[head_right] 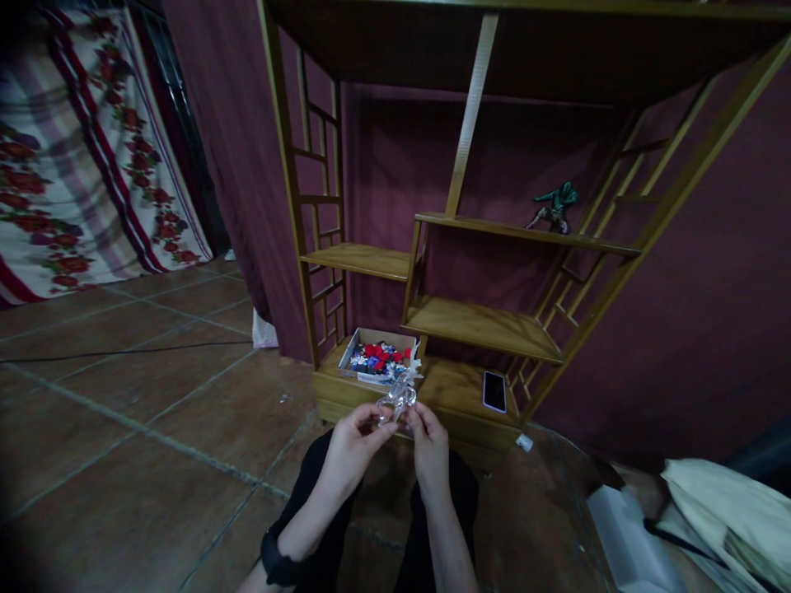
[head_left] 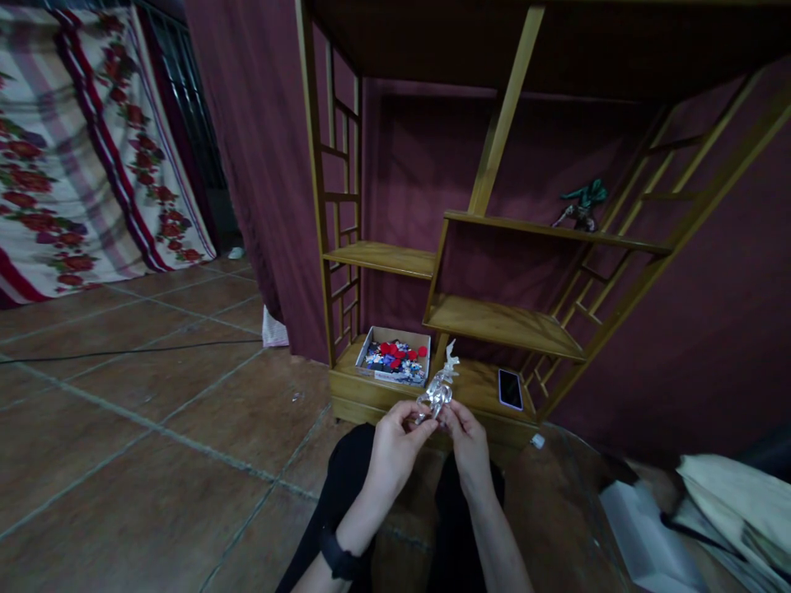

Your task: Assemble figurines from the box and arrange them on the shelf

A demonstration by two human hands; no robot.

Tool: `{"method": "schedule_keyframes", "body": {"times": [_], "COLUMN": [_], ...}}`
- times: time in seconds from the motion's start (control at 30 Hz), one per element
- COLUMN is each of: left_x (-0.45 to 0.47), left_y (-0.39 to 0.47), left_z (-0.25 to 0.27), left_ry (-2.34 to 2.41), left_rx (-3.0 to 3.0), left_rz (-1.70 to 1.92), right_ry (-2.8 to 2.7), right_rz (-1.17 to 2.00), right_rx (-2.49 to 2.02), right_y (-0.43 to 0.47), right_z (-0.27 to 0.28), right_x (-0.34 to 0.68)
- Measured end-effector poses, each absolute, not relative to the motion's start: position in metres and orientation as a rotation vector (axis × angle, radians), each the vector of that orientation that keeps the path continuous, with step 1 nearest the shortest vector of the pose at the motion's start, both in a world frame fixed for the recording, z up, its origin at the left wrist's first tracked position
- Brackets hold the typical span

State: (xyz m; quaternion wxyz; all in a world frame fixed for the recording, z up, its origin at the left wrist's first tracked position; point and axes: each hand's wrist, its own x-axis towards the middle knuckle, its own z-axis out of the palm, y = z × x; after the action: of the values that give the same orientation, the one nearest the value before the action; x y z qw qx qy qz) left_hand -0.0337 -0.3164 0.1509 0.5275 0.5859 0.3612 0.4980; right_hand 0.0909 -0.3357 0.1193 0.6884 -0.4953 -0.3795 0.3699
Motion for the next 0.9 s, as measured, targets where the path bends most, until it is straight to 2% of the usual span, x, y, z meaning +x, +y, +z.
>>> {"method": "schedule_keyframes", "body": {"times": [0.27, 0.9], "left_x": [-0.034, -0.042], "left_y": [-0.326, -0.319], "left_z": [0.161, 0.148], "left_ry": [0.908, 1.103], "left_rx": [1.647, 1.535], "left_rz": [1.265, 1.337], "right_ry": [-0.870, -0.874], "right_rz": [0.738, 0.678], "right_rx": [-1.154, -1.223], "right_y": [-0.335, -0.339], "right_z": [0.118, 0.115], "right_x": [0.093, 0.092]}}
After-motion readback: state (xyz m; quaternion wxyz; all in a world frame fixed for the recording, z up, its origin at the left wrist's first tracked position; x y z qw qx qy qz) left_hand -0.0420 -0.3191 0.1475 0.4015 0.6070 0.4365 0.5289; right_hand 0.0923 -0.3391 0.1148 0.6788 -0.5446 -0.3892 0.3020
